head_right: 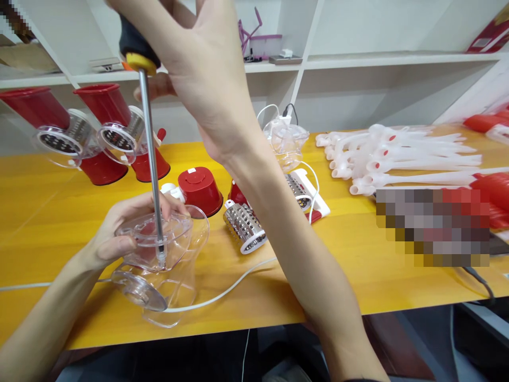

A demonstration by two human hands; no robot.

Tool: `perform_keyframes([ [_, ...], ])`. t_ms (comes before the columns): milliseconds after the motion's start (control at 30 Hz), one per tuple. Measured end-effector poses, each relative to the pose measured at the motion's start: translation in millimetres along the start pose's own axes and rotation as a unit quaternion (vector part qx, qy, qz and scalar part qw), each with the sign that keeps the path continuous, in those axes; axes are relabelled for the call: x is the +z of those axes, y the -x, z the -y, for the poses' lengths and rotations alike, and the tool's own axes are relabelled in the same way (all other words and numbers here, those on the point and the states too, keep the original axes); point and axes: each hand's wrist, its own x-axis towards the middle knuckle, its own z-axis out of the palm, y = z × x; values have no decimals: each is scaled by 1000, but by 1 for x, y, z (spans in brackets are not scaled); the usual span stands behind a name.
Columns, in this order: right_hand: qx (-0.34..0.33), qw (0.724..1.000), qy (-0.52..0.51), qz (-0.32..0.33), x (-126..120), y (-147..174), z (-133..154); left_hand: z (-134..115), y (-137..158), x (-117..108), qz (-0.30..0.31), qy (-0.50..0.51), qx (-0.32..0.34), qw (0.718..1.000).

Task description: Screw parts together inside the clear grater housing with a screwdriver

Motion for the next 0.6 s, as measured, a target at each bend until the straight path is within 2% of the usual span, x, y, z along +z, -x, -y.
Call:
perform_keyframes([
  [33,11,1000,-1,29,-3,2,3,1,0,0,-3,-2,0,1000],
  [133,-22,989,-65,128,-11,10,9,3,1,-1,-12,-16,-2,1000],
  [167,-36,985,-89,141,-13,12,10,3,1,-1,-13,-20,-4,1000],
  [233,-25,987,-93,130,-12,13,11,3,2,0,-15,-21,-6,1000],
  [333,23,998,-28,55,-4,11,7,2,2,1,-15,-14,-14,1000],
  [433,-18,1000,-11,17,1,9,0,0,2,2,-10,-7,-17,1000],
  [500,-58,998,-26,16,0,10,-3,0,2,2,-9,-2,-12,1000],
  [600,-54,993,-74,70,-5,14,0,2,2,0,-13,-7,-6,1000],
])
